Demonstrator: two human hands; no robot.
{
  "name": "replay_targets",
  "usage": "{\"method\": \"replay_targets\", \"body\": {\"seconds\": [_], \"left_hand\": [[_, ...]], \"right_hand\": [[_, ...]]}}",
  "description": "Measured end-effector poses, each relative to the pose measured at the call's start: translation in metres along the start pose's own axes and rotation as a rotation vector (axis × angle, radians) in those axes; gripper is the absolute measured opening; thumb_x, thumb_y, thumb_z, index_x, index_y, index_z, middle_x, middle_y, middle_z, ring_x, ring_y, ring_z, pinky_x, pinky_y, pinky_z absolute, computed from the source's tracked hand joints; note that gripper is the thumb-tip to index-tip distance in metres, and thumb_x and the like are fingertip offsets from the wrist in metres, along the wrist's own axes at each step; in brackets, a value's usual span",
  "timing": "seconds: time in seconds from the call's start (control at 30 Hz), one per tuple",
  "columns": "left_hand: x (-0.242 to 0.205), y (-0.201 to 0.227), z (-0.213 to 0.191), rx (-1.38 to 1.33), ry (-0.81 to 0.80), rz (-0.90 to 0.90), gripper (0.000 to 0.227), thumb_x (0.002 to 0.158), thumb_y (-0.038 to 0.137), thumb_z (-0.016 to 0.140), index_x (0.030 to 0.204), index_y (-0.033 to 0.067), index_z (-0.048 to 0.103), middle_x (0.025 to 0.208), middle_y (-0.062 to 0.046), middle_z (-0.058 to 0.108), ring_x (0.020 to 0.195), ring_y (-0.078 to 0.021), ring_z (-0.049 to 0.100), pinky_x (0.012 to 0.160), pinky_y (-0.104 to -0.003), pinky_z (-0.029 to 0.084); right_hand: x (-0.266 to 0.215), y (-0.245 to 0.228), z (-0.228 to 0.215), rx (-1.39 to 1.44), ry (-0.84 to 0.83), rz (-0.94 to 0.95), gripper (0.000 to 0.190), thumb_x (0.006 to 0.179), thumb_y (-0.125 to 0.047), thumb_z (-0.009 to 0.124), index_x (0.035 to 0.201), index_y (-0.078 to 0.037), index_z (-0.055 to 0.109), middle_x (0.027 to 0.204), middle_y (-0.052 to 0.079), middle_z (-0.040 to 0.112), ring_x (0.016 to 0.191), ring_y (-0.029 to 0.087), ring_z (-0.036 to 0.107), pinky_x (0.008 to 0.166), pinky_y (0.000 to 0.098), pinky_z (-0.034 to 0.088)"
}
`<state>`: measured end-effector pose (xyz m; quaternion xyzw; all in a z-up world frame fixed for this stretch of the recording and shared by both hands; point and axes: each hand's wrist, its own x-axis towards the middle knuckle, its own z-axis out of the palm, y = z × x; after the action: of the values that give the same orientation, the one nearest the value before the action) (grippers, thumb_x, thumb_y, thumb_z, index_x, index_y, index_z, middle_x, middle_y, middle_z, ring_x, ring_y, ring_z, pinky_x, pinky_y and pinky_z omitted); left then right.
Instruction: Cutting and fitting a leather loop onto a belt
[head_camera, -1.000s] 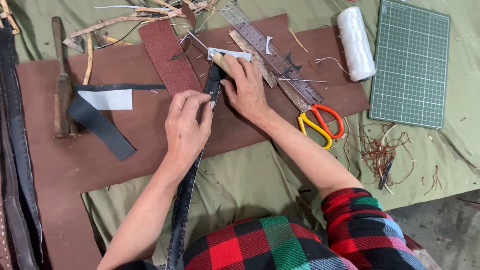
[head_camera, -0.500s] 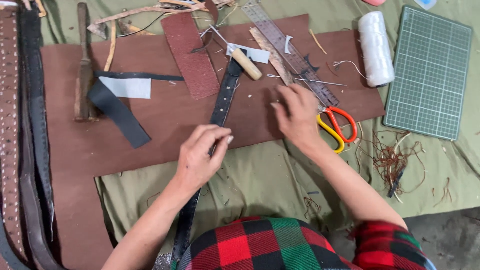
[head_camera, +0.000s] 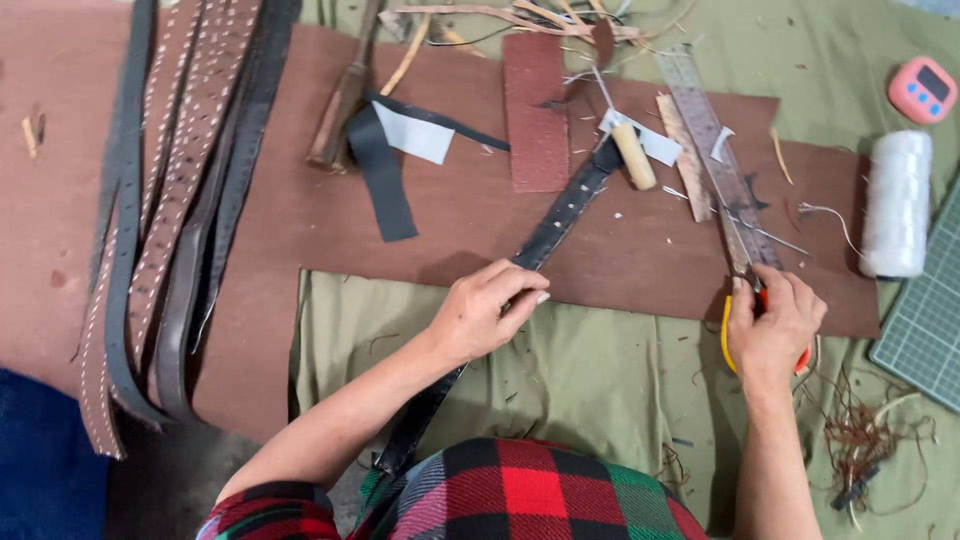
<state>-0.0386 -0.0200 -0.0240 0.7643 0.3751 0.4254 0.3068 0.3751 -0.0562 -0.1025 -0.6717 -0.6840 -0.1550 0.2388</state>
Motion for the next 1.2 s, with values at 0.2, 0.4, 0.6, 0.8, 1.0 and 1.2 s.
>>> {"method": "replay_targets", "body": {"seconds": [0.2, 0.4, 0.6, 0.8, 1.0, 1.2], "left_hand": [[0.02, -0.024, -0.056, 0.296, 0.19, -0.007, 0.017, 0.097, -0.001, 0.058, 0.099, 0.0137, 0.067, 0.102, 0.0, 0.073, 0.094, -0.0204, 0.066, 0.086, -0.033, 0.053], [0.047, -0.104, -0.145, 0.753, 0.477, -0.065, 0.017, 0.1, 0.01, 0.071, 0.114, 0.0053, 0.064, 0.107, -0.017, 0.06, 0.101, -0.037, 0.053, 0.087, -0.047, 0.041], [0.036, -0.183, -0.17, 0.784, 0.261, -0.517, 0.059, 0.087, 0.049, 0.088, 0.123, 0.0092, 0.062, 0.106, -0.018, 0.066, 0.092, -0.0413, 0.065, 0.076, -0.052, 0.049], [0.039, -0.19, -0.176, 0.751, 0.19, -0.564, 0.052, 0.092, 0.052, 0.08, 0.118, 0.0087, 0.068, 0.098, -0.022, 0.064, 0.091, -0.0432, 0.062, 0.078, -0.05, 0.047], [0.027, -0.211, -0.173, 0.801, 0.32, -0.426, 0.053, 0.085, 0.04, 0.095, 0.122, 0.0076, 0.076, 0.099, -0.017, 0.066, 0.088, -0.0422, 0.071, 0.075, -0.05, 0.057], [0.031, -0.201, -0.17, 0.743, 0.305, -0.484, 0.061, 0.083, 0.038, 0.096, 0.13, 0.0081, 0.07, 0.106, -0.014, 0.063, 0.097, -0.0399, 0.069, 0.085, -0.049, 0.055]], "right_hand": [[0.001, -0.013, -0.004, 0.009, 0.025, 0.008, 0.023, 0.103, -0.01, 0.074, 0.125, -0.002, 0.076, 0.118, 0.019, 0.07, 0.113, 0.036, 0.062, 0.1, 0.0466, 0.041], [0.004, -0.022, -0.007, 0.021, 0.072, 0.015, 0.021, 0.103, -0.007, 0.075, 0.123, -0.002, 0.076, 0.118, 0.019, 0.07, 0.109, 0.037, 0.061, 0.098, 0.0469, 0.043], [0.004, -0.022, -0.006, 0.029, 0.068, 0.014, 0.021, 0.103, -0.009, 0.073, 0.122, -0.001, 0.075, 0.118, 0.018, 0.069, 0.111, 0.035, 0.062, 0.099, 0.0457, 0.042], [0.004, -0.022, -0.005, 0.025, 0.062, 0.05, 0.022, 0.102, -0.011, 0.073, 0.122, -0.003, 0.075, 0.118, 0.017, 0.069, 0.109, 0.036, 0.061, 0.098, 0.0464, 0.042], [0.007, -0.023, 0.002, 0.011, 0.168, 0.111, 0.034, 0.093, -0.018, 0.086, 0.124, -0.013, 0.074, 0.122, 0.014, 0.062, 0.108, 0.04, 0.061, 0.087, 0.0526, 0.048], [0.012, -0.04, -0.006, 0.085, 0.161, 0.127, 0.038, 0.093, -0.018, 0.086, 0.128, -0.014, 0.072, 0.126, 0.014, 0.059, 0.11, 0.04, 0.06, 0.092, 0.0508, 0.047]]}}
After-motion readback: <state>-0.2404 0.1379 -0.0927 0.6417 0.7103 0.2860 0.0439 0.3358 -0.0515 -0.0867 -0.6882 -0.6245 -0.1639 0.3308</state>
